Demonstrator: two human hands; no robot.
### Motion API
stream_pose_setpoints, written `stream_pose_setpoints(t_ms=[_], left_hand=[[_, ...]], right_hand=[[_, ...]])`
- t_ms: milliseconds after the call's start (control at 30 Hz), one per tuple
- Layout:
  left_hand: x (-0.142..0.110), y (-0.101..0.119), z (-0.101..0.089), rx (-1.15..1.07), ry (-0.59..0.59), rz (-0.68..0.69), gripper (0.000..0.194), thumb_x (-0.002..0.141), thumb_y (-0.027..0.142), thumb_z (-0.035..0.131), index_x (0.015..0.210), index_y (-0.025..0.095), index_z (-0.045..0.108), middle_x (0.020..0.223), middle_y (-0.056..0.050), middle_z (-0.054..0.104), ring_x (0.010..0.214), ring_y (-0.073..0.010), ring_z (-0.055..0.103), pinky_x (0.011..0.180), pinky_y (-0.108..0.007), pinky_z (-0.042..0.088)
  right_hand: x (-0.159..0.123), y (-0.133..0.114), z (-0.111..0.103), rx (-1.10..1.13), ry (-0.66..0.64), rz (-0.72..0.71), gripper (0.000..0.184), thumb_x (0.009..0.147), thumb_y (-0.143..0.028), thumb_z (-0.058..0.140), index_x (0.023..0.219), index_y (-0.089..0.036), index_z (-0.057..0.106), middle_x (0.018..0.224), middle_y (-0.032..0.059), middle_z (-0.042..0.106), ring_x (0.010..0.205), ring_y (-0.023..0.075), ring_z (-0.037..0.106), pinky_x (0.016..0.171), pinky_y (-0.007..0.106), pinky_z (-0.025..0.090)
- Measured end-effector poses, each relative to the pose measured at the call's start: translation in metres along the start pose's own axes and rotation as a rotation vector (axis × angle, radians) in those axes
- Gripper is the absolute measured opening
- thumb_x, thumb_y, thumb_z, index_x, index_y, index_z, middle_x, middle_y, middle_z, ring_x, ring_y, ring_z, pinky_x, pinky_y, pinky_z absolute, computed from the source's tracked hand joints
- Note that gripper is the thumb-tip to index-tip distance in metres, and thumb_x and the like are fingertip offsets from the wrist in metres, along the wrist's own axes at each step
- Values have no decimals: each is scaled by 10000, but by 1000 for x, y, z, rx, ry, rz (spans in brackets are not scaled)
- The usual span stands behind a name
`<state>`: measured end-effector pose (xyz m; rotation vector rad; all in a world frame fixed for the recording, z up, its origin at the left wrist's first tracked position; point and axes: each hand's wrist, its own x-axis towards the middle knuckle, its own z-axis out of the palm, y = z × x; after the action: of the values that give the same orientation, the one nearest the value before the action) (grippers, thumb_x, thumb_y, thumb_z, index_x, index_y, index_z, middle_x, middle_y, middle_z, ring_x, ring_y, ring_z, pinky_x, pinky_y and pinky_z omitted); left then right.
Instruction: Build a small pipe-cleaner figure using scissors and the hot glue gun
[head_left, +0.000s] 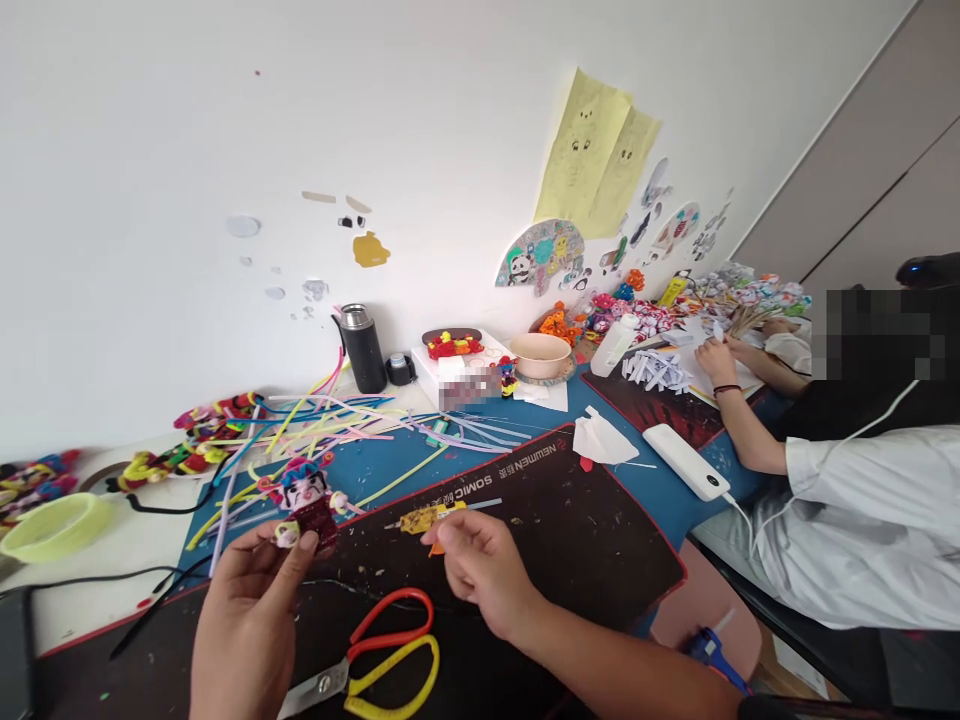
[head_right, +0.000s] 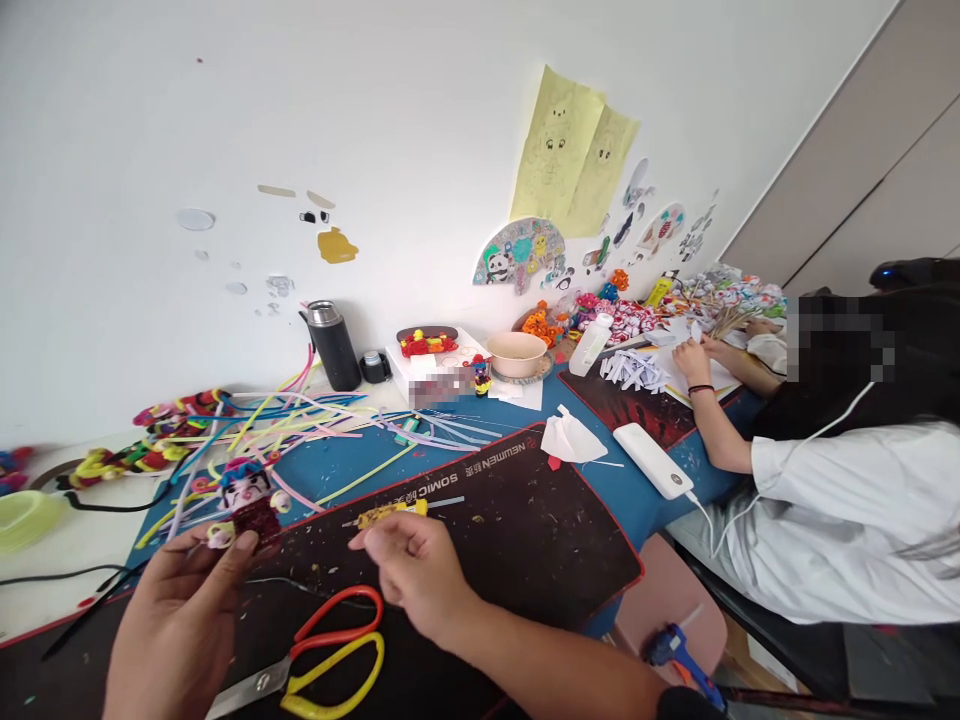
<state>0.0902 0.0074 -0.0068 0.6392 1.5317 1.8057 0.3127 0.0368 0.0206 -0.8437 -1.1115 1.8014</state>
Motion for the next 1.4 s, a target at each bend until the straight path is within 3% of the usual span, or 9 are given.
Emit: stream_pose_setpoints(t_ms=[200,367,533,833,1167,1400], left_hand=[[17,11,7,-244,56,-164,473,552,279,1044,900,272,724,892,43,761,825,-175,729,716,-262,645],[23,17,13,-209,67,-179,414,572,238,1010,874,256,727,919,30,760,839,-162,737,678,-218,650],[29,20,33,-130,43,-208,386,599,197,975,894,230,729,887,17,757,733,-148,725,587,-201,620],[42,4,71,-82,-31,-212,399,593,115,945,866,232,679,775,18,761,655,-147,729,577,-201,620],[44,-7,72,41,-90,-173,545,500,292,1016,914,238,666,812,11,806,708,-174,747,637,-247,596],[53,-11,68,180,-137,-146,594,524,423,998,971,251,646,874,-31,838,815,-262,800,715,-349,607]], right_hand=[[3,1,-42,28,301,-64,665,744,-822,858,815,-179,701,494,-137,259,442,60,177,432,231,151],[-4,30,-73,78,418,-62,597,823,-753,854,887,-179,704,514,-131,286,440,61,195,448,241,125],[-11,55,-85,78,341,-73,568,897,-729,809,874,-171,706,501,-121,302,436,60,204,450,244,134],[-9,54,-86,110,255,-27,606,875,-771,803,868,-174,700,487,-133,298,429,55,209,431,220,174],[-9,51,-82,63,194,-27,634,882,-804,771,865,-177,681,482,-135,309,411,50,211,418,214,157],[-9,48,-80,42,176,-26,652,871,-821,767,869,-175,677,473,-140,307,402,51,211,412,218,161]])
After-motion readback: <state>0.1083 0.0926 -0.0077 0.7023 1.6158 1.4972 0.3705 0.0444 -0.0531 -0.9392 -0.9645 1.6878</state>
